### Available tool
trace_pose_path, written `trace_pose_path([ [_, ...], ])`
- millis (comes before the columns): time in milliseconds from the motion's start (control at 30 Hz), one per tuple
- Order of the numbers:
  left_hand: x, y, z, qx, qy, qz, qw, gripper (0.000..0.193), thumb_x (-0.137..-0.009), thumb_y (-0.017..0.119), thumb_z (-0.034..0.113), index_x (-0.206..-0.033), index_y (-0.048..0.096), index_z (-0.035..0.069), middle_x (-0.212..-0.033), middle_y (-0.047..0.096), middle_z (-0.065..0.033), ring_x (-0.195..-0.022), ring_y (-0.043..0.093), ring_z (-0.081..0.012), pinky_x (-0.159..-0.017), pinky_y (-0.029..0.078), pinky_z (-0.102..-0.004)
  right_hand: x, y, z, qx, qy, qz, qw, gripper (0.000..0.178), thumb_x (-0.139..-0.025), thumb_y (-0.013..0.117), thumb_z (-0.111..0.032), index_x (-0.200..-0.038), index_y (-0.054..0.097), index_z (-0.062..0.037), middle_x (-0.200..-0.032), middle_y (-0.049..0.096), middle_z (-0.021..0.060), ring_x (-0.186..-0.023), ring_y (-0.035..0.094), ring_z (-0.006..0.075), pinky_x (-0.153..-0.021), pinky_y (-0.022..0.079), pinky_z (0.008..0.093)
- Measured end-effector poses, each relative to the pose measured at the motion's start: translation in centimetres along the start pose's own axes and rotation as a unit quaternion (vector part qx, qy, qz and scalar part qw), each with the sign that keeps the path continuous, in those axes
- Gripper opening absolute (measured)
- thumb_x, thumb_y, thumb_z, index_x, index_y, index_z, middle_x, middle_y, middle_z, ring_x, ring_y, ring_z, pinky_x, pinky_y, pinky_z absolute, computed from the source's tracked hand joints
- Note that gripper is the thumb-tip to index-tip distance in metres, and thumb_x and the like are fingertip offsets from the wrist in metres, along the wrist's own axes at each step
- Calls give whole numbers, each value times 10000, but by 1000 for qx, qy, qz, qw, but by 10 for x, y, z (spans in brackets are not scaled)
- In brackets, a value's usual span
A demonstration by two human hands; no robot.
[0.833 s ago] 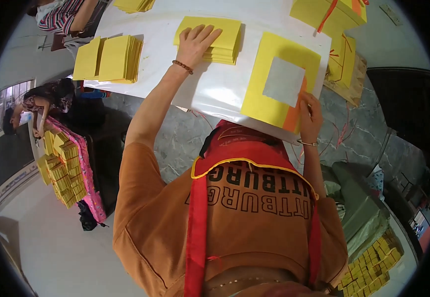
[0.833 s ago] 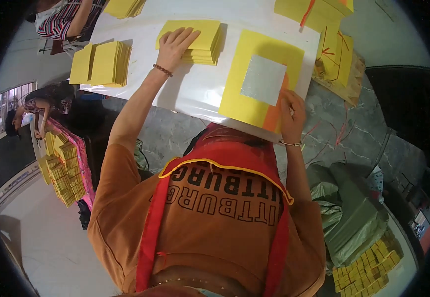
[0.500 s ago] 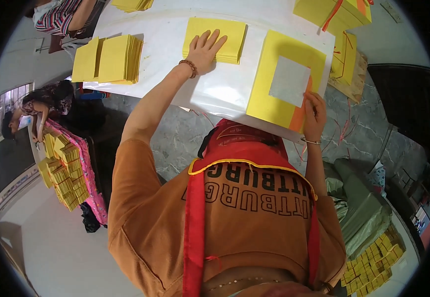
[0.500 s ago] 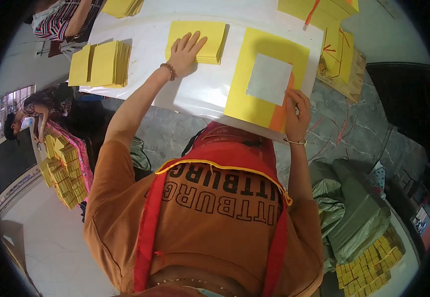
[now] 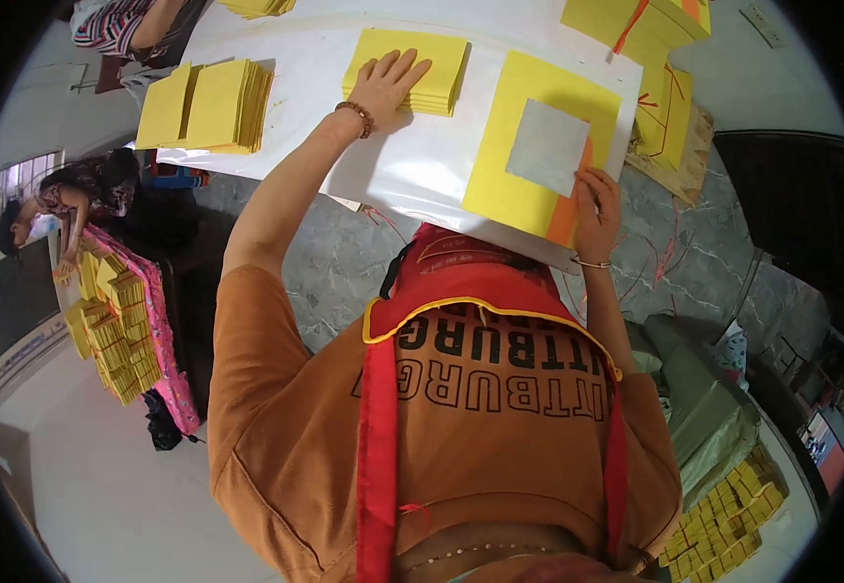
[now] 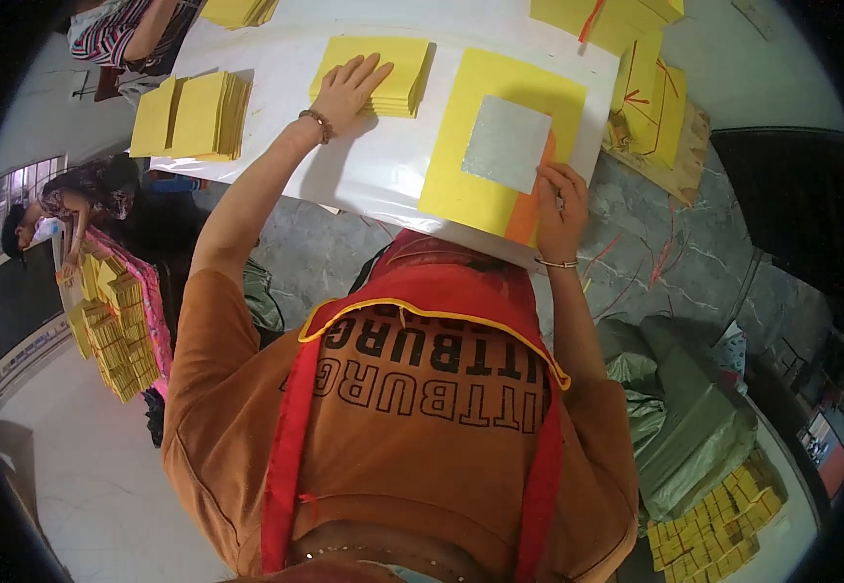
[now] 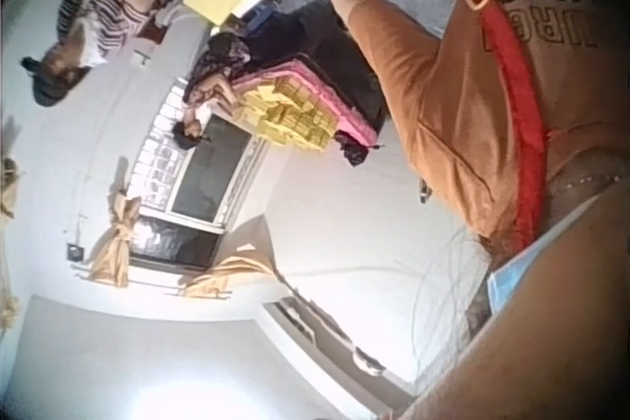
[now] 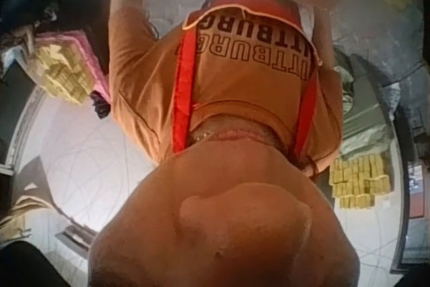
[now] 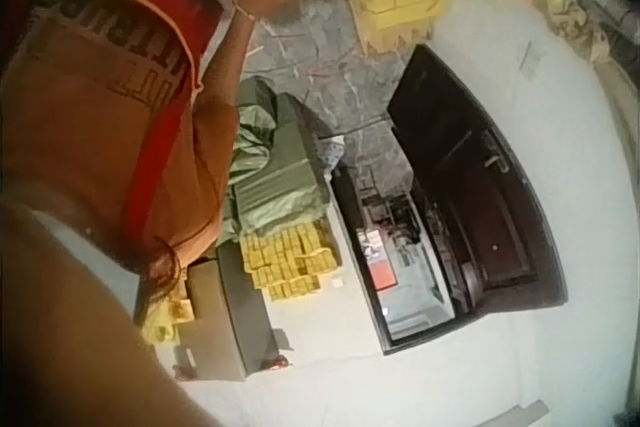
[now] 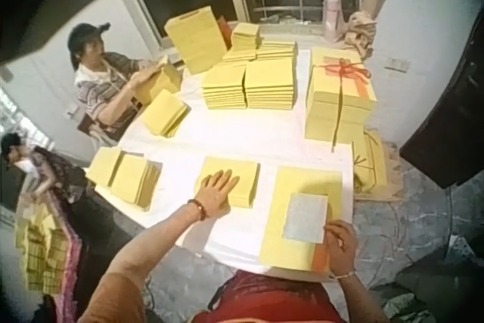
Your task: Folding and stacking sheets of joss paper.
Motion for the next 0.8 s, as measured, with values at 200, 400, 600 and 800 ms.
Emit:
trace_pose_path([
  [200,1,1,0,-31,-6,-9,999,816,-700,652,238,-1400,235,197,-1433,261,-108,-1295,279,-314,-1034,259,-486,-3,0,-11,44,-42,-15,998,140,-836,588,-84,-952,652,-39,-1035,571,74,-968,526,204,-838,415,293],
  [400,1,-17,2,2,0,13,1000,799,-703,669,254,-1389,261,242,-1432,265,-101,-1291,286,-311,-1031,247,-512,-2,-2,-10,81,-79,-17,993,137,-844,580,-67,-959,637,-20,-1049,559,89,-949,548,194,-793,440,276],
  [600,8,-50,36,47,30,101,993,649,-732,655,239,-1327,395,228,-1378,356,-104,-1231,364,-293,-951,301,-506,-3,-2,-10,77,-79,5,994,143,-806,602,-89,-935,652,-54,-1025,577,79,-972,521,234,-870,398,320],
  [800,38,-92,170,174,220,113,953,569,-749,639,434,-1222,520,140,-1268,473,-118,-1103,444,-279,-890,333,-402,-5,-2,-6,19,-77,5,997,141,-840,580,-103,-944,647,-36,-1016,587,77,-972,525,200,-853,411,291],
])
Point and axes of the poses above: each hand's wrist, its own x-axis away from the middle knuckle, its own y-axis out of the palm, z = x × y, the point moved 6 cm from there along -x, towards the middle knuckle
